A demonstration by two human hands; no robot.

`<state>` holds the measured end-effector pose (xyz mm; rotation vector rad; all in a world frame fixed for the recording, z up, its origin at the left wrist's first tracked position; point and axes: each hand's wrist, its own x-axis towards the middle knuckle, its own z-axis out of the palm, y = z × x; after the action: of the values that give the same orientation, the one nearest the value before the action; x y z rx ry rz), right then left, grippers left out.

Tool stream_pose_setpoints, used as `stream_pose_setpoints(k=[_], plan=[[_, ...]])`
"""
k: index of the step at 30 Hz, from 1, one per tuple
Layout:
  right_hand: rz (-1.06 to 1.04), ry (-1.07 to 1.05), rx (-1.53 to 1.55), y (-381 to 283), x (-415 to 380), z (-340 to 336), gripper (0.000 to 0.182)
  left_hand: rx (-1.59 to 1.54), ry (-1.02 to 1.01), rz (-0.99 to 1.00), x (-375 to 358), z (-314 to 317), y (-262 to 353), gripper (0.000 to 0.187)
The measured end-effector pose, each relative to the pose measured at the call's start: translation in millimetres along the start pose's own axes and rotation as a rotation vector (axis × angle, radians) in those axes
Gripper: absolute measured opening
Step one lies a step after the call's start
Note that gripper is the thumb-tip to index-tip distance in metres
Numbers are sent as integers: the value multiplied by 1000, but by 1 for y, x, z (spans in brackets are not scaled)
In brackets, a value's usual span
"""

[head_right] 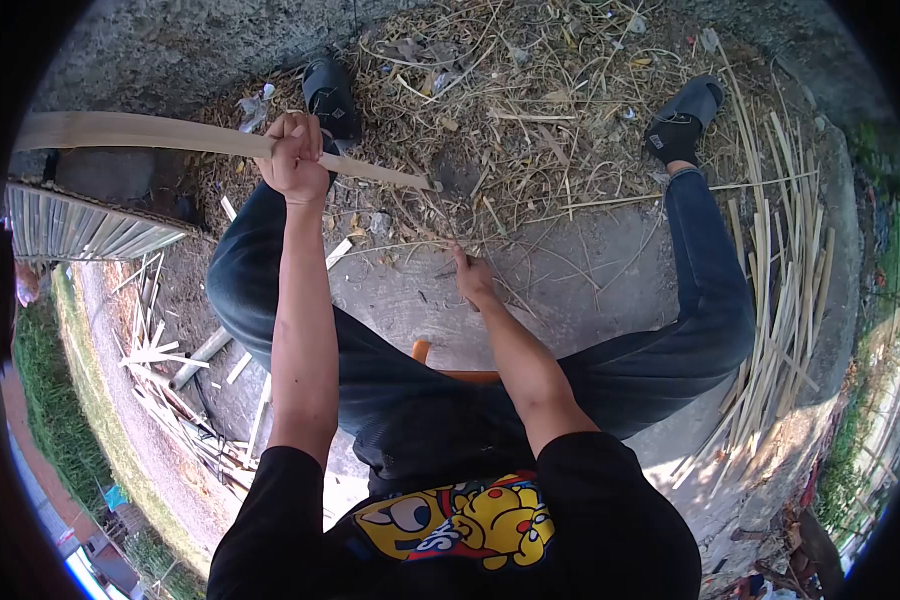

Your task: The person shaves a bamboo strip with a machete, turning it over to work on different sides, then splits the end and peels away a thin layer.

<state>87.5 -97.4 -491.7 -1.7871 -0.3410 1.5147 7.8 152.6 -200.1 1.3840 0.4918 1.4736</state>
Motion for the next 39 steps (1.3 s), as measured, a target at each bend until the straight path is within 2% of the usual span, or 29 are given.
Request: stream_pose_setpoints(k=[2, 4, 6, 8, 11, 12, 14, 15, 16, 17, 19, 20, 24, 26, 27, 28, 30, 31, 32, 33, 35, 36, 39], plan=[[1, -10, -32, -6, 6, 4, 62, 5, -16, 47, 8, 4, -3, 38], [-305, 117, 77, -31, -2, 1, 63, -6, 13, 35, -1, 4, -1, 38], [-428, 116, 172, -97, -22, -1, 61, 6, 8, 47, 5, 5, -2, 38], [-576, 104, 436, -148, -36, 9, 58, 35, -2, 78, 3, -1, -6, 37], [-619, -12, 615, -148, -48, 21, 50, 38, 21, 128, 5, 1, -6, 36], [-589, 34, 511, -116, -39, 26, 54, 19, 49, 73, 6, 1, -5, 35], [-325, 163, -74, -13, 4, 25, 59, 76, 39, 73, 6, 2, 0, 35], [-445, 345, -262, 40, 25, 26, 62, 135, 30, 67, 5, 3, 2, 34], [-565, 531, -444, 64, 44, 25, 65, 63, 32, 46, 3, 3, 2, 35], [-584, 540, -428, 40, 49, 20, 65, 60, 18, 67, 14, 4, 0, 35], [-66, 11, 34, -4, -2, 4, 65, 9, 2, 67, -1, -3, -2, 36], [-174, -16, 136, -38, -20, 2, 65, 121, -18, 188, -2, -3, -1, 35], [-494, -32, 387, -162, -48, 10, 62, 131, -42, 241, 0, -14, -8, 34], [-527, -47, 451, -177, -58, 17, 62, 141, -42, 242, 0, -20, -11, 33], [-588, -49, 529, -179, -59, 19, 61, 135, -63, 264, 1, -21, -12, 32], [-609, -39, 527, -147, -43, 26, 61, 134, -65, 269, 3, -21, -12, 32], [-460, 57, 204, -39, -4, 27, 62, 195, -37, 265, 2, -18, -10, 32], [-278, 94, -6, 20, 7, 9, 63, 221, -24, 268, 1, -15, -8, 32], [-105, 137, -209, 48, 17, -8, 63, 8, 31, 97, 1, -11, -2, 35], [-132, 146, -198, 29, 20, -10, 63, 228, -10, 231, 2, -14, -1, 37], [110, 24, -3, 11, -2, -14, 65, -14, 65, 27, -5, -16, 3, 36], [111, 24, -9, -4, -10, -16, 65, -15, 71, 27, -10, -17, 6, 36], [-250, -54, 383, -100, -22, -8, 65, 117, 79, 131, -5, -17, 4, 35]])
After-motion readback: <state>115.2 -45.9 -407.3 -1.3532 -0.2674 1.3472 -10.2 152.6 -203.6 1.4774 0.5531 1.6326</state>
